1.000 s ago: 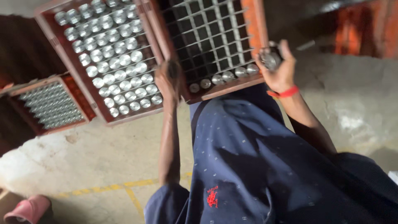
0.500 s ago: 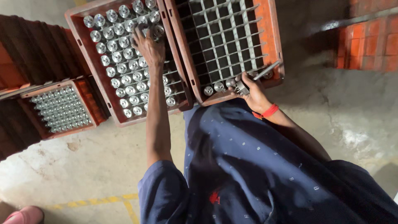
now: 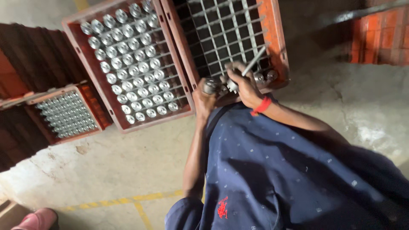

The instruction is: The person transfers small metal balls from one crate to another using a metal tool. They repeatedly pick up balls and place them into an empty crate, then move the filled crate aside and bring another empty crate into position.

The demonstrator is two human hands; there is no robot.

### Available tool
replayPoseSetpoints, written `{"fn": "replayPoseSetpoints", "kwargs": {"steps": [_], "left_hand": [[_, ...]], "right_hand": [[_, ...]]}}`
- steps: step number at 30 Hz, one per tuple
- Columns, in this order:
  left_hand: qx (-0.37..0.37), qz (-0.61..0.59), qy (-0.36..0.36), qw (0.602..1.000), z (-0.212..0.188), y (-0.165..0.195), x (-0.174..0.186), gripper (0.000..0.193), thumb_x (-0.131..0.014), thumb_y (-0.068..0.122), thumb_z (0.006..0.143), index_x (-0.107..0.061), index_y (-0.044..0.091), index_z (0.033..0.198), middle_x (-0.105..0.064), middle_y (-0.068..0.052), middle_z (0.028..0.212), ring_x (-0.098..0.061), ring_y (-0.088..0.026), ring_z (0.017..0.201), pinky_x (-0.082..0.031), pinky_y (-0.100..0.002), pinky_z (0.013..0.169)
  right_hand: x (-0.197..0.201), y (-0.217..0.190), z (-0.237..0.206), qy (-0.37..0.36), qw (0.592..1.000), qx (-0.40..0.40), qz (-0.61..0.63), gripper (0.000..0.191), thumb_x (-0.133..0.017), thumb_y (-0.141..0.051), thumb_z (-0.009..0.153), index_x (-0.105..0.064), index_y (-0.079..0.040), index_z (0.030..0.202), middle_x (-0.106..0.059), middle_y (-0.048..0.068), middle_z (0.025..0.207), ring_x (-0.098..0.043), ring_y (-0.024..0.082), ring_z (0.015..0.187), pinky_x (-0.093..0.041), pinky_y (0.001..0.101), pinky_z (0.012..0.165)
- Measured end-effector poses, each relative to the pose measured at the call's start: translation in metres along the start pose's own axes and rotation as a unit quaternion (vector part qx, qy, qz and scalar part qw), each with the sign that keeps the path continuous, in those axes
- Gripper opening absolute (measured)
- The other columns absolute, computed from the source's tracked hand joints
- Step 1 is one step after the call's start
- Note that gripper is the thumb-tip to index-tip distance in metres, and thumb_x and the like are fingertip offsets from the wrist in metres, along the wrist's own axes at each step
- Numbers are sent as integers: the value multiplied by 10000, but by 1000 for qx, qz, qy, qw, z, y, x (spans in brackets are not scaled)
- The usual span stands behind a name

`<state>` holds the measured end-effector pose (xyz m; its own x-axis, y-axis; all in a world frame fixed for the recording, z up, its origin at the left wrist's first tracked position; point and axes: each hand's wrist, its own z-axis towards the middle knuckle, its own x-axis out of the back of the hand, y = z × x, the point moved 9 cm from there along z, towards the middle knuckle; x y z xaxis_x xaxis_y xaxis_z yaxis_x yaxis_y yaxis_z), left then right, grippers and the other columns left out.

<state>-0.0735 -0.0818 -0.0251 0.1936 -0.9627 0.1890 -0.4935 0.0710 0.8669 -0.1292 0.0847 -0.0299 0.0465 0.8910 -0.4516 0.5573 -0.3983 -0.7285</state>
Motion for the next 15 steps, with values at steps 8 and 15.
{"fn": "replayPoseSetpoints", "kwargs": {"steps": [8,15], "left_hand": [[-62,189,-38,979,-26,2,-67,457,-846,213,726,-724,10,1117,-768,-225,954,-761,-362,904,-580,-429,784],[-18,115,-111,987,-31,4,-86,561,-841,331,780,-683,3,1206,-769,-214,990,-764,-328,928,-569,-428,808]], "right_hand": [[-15,-36,-8,-111,985,70,-113,108,-590,-78,1072,-611,-47,1174,-672,46,905,-682,124,861,-571,272,796],[18,-7,10,-101,990,-80,-55,180,-613,-92,1004,-626,-38,1176,-664,54,852,-681,130,806,-571,275,731]]}}
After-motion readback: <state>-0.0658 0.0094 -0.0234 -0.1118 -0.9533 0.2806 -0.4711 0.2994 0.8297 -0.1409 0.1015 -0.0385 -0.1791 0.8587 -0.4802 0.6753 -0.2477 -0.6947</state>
